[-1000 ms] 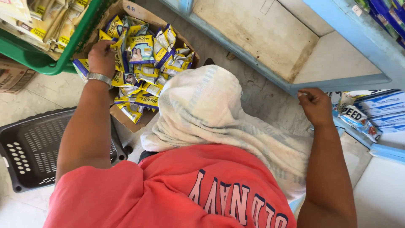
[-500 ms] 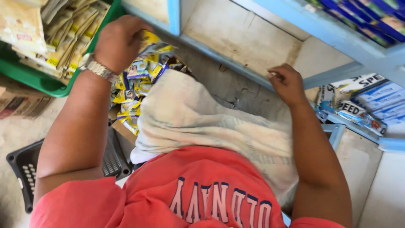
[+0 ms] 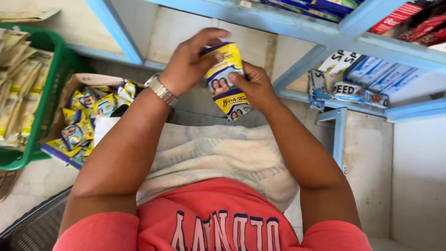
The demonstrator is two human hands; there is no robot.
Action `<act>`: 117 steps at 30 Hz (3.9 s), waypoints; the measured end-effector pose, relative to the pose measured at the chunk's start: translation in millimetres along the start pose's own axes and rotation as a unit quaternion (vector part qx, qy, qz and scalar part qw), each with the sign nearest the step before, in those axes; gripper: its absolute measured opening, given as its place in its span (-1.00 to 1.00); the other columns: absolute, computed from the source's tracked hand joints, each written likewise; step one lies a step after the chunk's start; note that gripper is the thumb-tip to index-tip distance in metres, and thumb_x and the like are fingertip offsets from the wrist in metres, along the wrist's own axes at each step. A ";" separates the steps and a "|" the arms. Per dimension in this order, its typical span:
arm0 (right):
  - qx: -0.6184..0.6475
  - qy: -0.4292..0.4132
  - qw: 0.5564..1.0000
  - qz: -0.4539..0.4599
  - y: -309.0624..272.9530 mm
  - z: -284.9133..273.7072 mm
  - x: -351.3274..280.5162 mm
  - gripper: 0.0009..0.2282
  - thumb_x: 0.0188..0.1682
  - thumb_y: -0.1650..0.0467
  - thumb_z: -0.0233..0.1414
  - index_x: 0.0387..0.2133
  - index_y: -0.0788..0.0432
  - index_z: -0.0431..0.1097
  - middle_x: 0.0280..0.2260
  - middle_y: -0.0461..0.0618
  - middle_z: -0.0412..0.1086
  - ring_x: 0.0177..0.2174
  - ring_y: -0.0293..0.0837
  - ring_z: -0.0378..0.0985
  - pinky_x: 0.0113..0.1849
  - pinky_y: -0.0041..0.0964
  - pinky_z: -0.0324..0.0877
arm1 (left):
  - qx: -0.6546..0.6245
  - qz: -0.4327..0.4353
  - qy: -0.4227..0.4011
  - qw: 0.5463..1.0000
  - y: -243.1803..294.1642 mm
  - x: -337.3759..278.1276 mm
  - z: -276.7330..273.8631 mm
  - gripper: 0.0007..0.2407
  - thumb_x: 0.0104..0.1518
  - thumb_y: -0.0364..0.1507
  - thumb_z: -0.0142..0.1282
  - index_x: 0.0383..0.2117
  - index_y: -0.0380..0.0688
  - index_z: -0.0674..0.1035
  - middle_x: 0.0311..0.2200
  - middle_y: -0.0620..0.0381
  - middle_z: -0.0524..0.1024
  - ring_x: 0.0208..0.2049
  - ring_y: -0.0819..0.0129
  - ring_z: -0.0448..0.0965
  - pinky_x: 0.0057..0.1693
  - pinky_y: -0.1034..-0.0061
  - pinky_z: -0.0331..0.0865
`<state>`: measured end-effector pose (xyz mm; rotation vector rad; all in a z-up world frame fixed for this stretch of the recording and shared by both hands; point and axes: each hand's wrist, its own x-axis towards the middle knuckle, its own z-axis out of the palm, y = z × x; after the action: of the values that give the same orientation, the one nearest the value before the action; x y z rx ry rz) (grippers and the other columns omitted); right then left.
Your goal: Organizing and stocking milk powder sachets onto shelves in a grocery store.
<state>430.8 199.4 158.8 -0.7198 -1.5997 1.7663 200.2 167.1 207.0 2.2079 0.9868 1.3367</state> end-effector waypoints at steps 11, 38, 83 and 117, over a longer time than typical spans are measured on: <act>0.087 0.161 0.969 -0.167 14.4 -4.8 -4.4 -0.79 0.17 0.43 0.13 0.00 0.28 0.40 -0.09 -0.02 0.49 -0.13 -0.26 0.51 -0.02 -0.30 0.45 | -0.268 -0.259 0.065 0.926 -20.8 -0.1 37.9 -0.49 0.20 -0.59 0.23 0.28 -0.09 0.30 -0.11 0.11 0.45 -0.34 0.50 0.52 -0.21 0.60 0.48; 0.119 0.133 0.980 -0.093 29.3 -20.0 6.0 -0.81 0.08 0.47 0.21 -0.06 0.23 0.47 -0.16 -0.04 0.54 -0.20 -0.28 0.56 -0.15 -0.37 0.46 | -0.069 -0.220 0.030 0.973 -17.4 10.9 39.8 -0.84 0.27 -0.42 0.21 -0.34 -0.27 0.51 -0.43 -0.04 0.51 -0.44 0.19 0.53 -0.24 0.37 0.40; 0.173 0.254 0.922 -0.234 16.2 -43.1 -5.6 -0.76 0.13 0.48 0.17 0.04 0.16 0.42 -0.02 -0.08 0.50 -0.04 -0.19 0.55 0.09 -0.22 0.43 | -0.004 -0.201 -0.081 0.976 -6.4 1.6 44.1 -0.83 0.18 -0.39 0.18 -0.15 -0.09 0.55 -0.30 0.09 0.61 -0.30 0.15 0.63 -0.20 0.28 0.46; 0.118 0.267 0.917 -0.272 7.3 -36.4 -16.4 -0.70 0.15 0.51 0.09 0.14 0.24 0.32 0.07 -0.06 0.42 0.05 -0.18 0.49 0.16 -0.17 0.39 | -0.028 -0.167 -0.022 0.985 2.3 6.5 56.7 -0.70 0.16 -0.34 0.19 -0.06 -0.14 0.40 -0.22 -0.05 0.57 -0.35 0.10 0.66 -0.26 0.27 0.49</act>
<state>468.2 209.9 147.3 -0.5117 -1.0528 1.1893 252.7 172.4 185.3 1.9154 1.2240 1.1433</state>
